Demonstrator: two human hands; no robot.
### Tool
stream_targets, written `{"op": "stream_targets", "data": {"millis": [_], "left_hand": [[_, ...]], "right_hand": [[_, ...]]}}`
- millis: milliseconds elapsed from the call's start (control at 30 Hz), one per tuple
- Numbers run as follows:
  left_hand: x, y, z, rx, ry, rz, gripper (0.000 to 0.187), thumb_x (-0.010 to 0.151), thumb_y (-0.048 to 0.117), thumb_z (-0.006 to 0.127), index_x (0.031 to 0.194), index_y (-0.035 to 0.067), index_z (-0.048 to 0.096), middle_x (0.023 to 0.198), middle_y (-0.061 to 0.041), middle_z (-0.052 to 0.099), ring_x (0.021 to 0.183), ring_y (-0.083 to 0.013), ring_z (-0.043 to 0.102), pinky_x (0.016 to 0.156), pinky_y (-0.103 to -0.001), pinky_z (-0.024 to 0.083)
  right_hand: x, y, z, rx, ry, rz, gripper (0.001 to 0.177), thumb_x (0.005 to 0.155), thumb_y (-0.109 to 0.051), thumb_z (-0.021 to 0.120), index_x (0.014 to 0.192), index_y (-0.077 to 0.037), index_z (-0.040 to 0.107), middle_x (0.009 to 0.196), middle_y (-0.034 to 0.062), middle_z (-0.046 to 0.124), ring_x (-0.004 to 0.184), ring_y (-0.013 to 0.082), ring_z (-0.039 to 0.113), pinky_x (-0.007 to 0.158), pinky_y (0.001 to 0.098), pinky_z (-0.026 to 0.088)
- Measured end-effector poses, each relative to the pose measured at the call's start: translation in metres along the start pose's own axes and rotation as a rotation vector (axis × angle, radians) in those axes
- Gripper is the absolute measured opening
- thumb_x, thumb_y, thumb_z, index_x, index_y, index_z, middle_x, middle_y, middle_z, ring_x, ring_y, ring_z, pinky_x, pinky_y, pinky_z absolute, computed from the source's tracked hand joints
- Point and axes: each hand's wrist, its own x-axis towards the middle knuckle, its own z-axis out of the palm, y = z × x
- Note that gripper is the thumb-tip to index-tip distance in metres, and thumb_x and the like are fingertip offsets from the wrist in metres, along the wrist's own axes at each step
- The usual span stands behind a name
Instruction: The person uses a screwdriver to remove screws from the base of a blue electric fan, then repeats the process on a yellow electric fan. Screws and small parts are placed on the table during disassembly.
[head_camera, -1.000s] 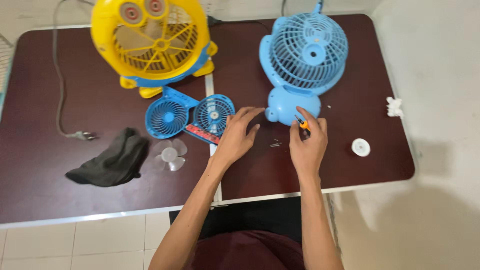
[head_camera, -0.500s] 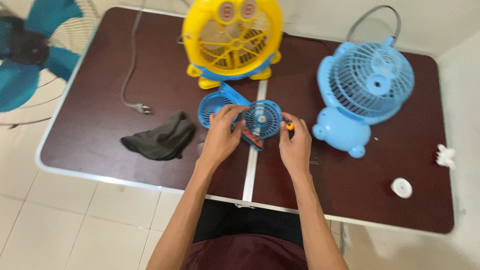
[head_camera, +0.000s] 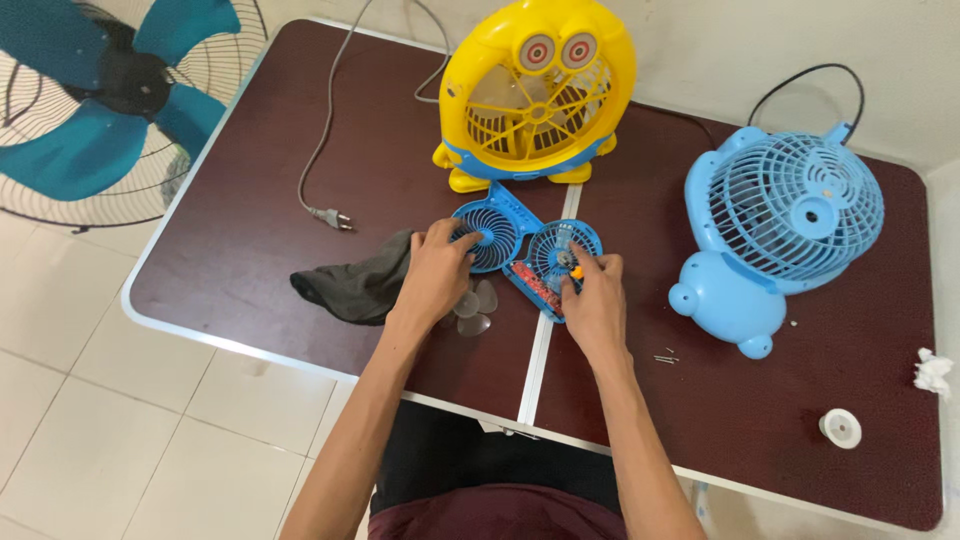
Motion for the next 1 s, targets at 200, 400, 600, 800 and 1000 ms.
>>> {"op": "stream_targets", "data": {"millis": [200,400,600,800,1000], "left_hand": [[-0.004,-0.003,-0.002,0.043,-0.050,-0.015,0.030,0.086,0.008,0.070,0.116,0.007,0.074,0.117,-0.013,0.063,0.121,-0.0315,0.053,0.099,-0.051,0.038],[-0.013,-0.006,-0.009,0.046,-0.042,-0.058,0.023,0.086,0.007,0.071,0.109,0.007,0.074,0.112,-0.014,0.062,0.119,-0.0330,0.053,0.101,-0.051,0.038],[-0.024,-0.018,-0.016,0.072,-0.048,-0.082,0.025,0.084,0.008,0.072,0.109,0.010,0.075,0.108,-0.014,0.061,0.117,-0.0333,0.053,0.100,-0.051,0.039],[-0.019,-0.022,-0.020,0.129,-0.008,-0.055,0.028,0.081,0.010,0.074,0.110,0.009,0.074,0.112,-0.015,0.061,0.118,-0.0359,0.053,0.096,-0.054,0.039],[-0.029,-0.021,-0.015,0.098,0.024,-0.099,0.027,0.087,0.011,0.074,0.114,0.007,0.073,0.117,-0.014,0.061,0.117,-0.0355,0.054,0.098,-0.054,0.038]], "right_hand": [[-0.006,-0.020,-0.009,-0.023,-0.089,-0.022,0.046,0.091,-0.011,0.069,0.135,-0.023,0.067,0.117,0.0139,0.059,0.085,0.0282,0.068,0.082,0.0407,0.056],[-0.012,-0.033,0.002,-0.077,-0.073,-0.103,0.046,0.085,-0.005,0.070,0.127,-0.023,0.073,0.119,0.0137,0.059,0.086,0.0323,0.064,0.083,0.0445,0.054],[-0.009,-0.037,0.016,-0.058,-0.092,-0.153,0.044,0.087,-0.004,0.069,0.128,-0.022,0.072,0.116,0.0137,0.059,0.084,0.0300,0.066,0.090,0.0461,0.052],[-0.005,-0.041,0.021,0.009,-0.104,-0.137,0.045,0.084,-0.004,0.070,0.125,-0.023,0.072,0.115,0.0136,0.060,0.091,0.0352,0.066,0.083,0.0461,0.054],[-0.012,-0.034,0.026,0.111,-0.039,-0.148,0.044,0.088,-0.005,0.071,0.129,-0.019,0.070,0.112,0.0159,0.059,0.097,0.0337,0.066,0.083,0.0432,0.054]]}}
